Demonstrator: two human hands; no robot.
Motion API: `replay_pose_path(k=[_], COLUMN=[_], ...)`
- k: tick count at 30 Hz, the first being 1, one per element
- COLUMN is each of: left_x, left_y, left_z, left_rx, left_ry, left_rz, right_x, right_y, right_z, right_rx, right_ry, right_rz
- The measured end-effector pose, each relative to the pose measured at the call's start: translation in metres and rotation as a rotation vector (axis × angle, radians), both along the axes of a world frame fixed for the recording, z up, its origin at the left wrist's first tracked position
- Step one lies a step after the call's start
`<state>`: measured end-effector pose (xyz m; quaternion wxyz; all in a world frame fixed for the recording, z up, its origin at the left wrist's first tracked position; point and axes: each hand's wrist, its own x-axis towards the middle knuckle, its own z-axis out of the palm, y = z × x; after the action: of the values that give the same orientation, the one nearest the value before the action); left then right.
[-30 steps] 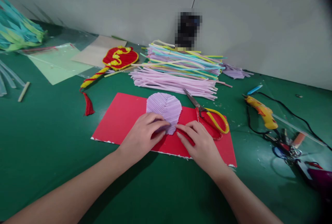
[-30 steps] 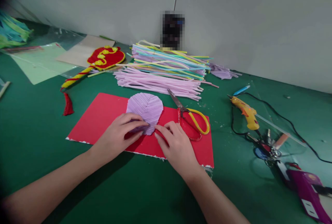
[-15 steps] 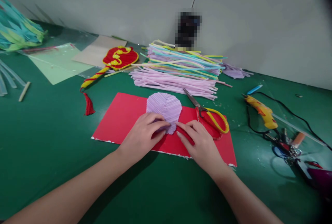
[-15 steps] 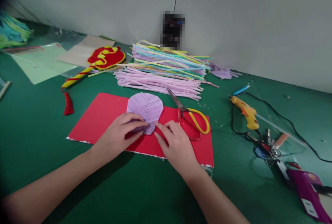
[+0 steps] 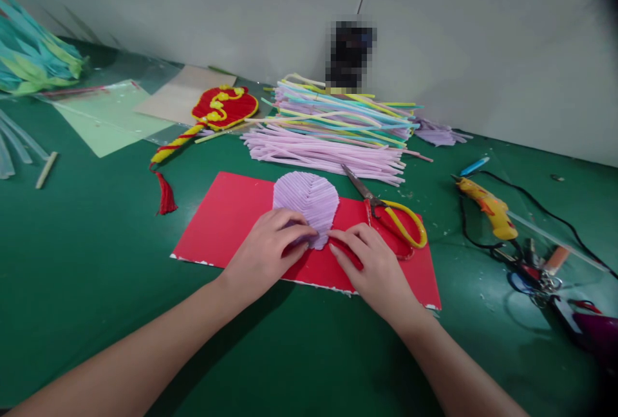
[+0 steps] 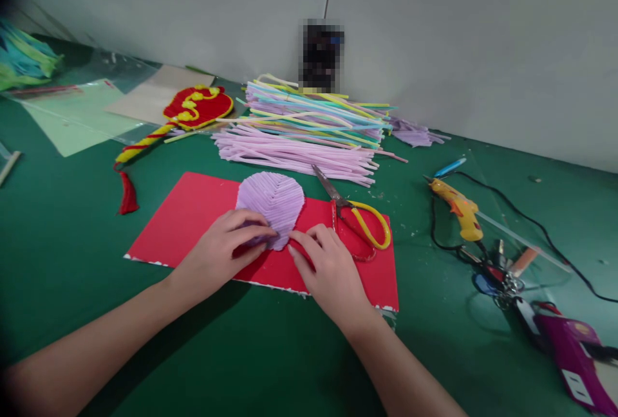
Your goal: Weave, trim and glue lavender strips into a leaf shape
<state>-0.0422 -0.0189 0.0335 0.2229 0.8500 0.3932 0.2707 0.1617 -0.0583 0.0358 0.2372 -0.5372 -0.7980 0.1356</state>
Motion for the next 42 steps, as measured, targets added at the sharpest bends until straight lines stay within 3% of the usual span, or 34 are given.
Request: replay_pose_path(k=[42], left_x=[-0.0003], left_y=[-0.0013], left_z=[0.0024], left_rx=[0.096], left_ry=[0.069], left_rz=[0.026], right_x=[0.0009], right_y=[0.0006], right_z=[-0.0022], right_rx=[-0.034], right_ry=[-0.015], right_rz=[0.002])
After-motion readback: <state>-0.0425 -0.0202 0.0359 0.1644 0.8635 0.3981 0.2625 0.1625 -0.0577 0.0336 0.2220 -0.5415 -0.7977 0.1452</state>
